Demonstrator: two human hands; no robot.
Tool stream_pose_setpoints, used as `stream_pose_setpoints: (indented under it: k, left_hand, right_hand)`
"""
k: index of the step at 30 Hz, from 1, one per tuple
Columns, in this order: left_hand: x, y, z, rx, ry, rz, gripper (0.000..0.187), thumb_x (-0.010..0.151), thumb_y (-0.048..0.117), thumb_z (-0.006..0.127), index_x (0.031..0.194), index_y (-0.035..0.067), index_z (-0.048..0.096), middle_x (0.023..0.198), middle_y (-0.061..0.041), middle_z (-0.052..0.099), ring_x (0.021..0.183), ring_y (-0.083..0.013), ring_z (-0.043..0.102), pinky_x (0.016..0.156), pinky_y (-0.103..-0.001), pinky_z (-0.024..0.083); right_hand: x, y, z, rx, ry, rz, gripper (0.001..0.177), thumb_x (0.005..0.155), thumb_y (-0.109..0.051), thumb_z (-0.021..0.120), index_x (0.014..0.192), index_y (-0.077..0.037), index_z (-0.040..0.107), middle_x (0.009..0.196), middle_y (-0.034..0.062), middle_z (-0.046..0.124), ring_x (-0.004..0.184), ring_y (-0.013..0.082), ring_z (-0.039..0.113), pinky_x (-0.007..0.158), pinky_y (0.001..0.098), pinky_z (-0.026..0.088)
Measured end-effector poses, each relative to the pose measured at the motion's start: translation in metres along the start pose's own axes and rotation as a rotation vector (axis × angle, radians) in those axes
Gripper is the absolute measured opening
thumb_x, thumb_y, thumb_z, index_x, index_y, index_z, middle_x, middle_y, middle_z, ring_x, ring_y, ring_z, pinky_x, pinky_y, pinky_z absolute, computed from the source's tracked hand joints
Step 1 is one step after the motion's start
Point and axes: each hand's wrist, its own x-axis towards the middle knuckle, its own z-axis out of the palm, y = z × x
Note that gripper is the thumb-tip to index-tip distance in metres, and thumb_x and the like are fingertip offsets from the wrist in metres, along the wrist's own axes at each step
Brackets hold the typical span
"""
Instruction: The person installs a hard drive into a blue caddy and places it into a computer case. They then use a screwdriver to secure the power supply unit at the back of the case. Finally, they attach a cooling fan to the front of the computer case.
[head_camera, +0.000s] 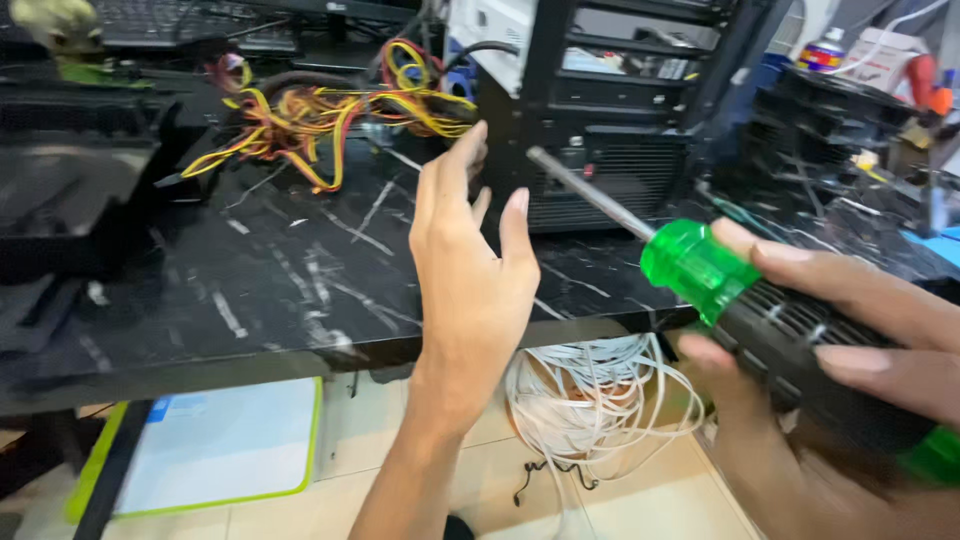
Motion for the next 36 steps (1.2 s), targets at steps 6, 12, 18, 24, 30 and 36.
stream_pose_setpoints:
  k: [6, 12, 18, 24, 30, 36]
  left_hand:
    - [-0.007, 0.039, -0.102, -0.006, 0.16, 0.086, 0.021, 0.112, 0.002, 0.065, 0.131, 0.009, 0.071, 0.133, -0.012, 0.067, 0.105, -0.0197, 0.077, 0.093, -0.032, 0.079]
    - [-0.006, 0.047, -0.239, 0.332, 0.338, 0.206, 0.021, 0.112, -0.01, 0.069, 0.124, 0.006, 0.077, 0.127, -0.014, 0.078, 0.116, -0.0252, 0.082, 0.1, -0.034, 0.075]
    - [-0.015, 0.054, -0.352, 0.914, 0.227, 0.052, 0.02, 0.106, 0.012, 0.077, 0.122, 0.007, 0.088, 0.12, -0.007, 0.081, 0.117, -0.0352, 0.06, 0.099, -0.046, 0.053]
    - [-0.003, 0.031, -0.369, 1.315, 0.164, -0.081, 0.017, 0.095, 0.037, 0.091, 0.102, 0.023, 0.096, 0.121, -0.004, 0.079, 0.117, -0.0379, 0.057, 0.09, -0.056, 0.043]
    - [0.017, 0.013, -0.361, 1.458, 0.138, -0.086, 0.014, 0.086, 0.037, 0.096, 0.089, 0.024, 0.093, 0.102, -0.006, 0.078, 0.112, -0.0395, 0.058, 0.089, -0.055, 0.045]
    - [0.02, 0.009, -0.348, 1.39, 0.15, -0.046, 0.01, 0.092, 0.025, 0.09, 0.097, 0.018, 0.092, 0.107, -0.011, 0.076, 0.114, -0.0421, 0.057, 0.09, -0.057, 0.044]
  right_hand:
    - [-0.012, -0.051, 0.083, 0.492, 0.104, 0.009, 0.055, 0.121, 0.015, 0.064, 0.146, -0.008, 0.021, 0.167, 0.0488, 0.049, 0.148, 0.0676, 0.076, 0.141, 0.0642, 0.063]
    - [0.019, -0.127, 0.149, 0.633, 0.098, -0.038, 0.044, 0.127, -0.005, 0.062, 0.15, -0.001, 0.025, 0.16, 0.0529, 0.055, 0.158, 0.0605, 0.065, 0.14, 0.0603, 0.049]
    - [0.048, -0.194, 0.195, 0.816, 0.107, -0.032, 0.046, 0.123, 0.002, 0.072, 0.141, 0.003, 0.029, 0.154, 0.0514, 0.059, 0.152, 0.0556, 0.068, 0.133, 0.0543, 0.057]
    - [0.049, -0.212, 0.215, 0.84, 0.127, -0.003, 0.051, 0.119, -0.005, 0.077, 0.144, 0.001, 0.033, 0.146, 0.0442, 0.058, 0.148, 0.0552, 0.075, 0.122, 0.0521, 0.064]
    - [0.056, -0.208, 0.216, 0.804, 0.148, -0.025, 0.052, 0.116, -0.006, 0.078, 0.141, 0.002, 0.033, 0.138, 0.0355, 0.05, 0.14, 0.0564, 0.078, 0.114, 0.0532, 0.07]
    - [0.058, -0.198, 0.212, 0.786, 0.151, -0.022, 0.053, 0.113, -0.011, 0.079, 0.139, 0.001, 0.034, 0.137, 0.0319, 0.049, 0.138, 0.0571, 0.08, 0.112, 0.0553, 0.076]
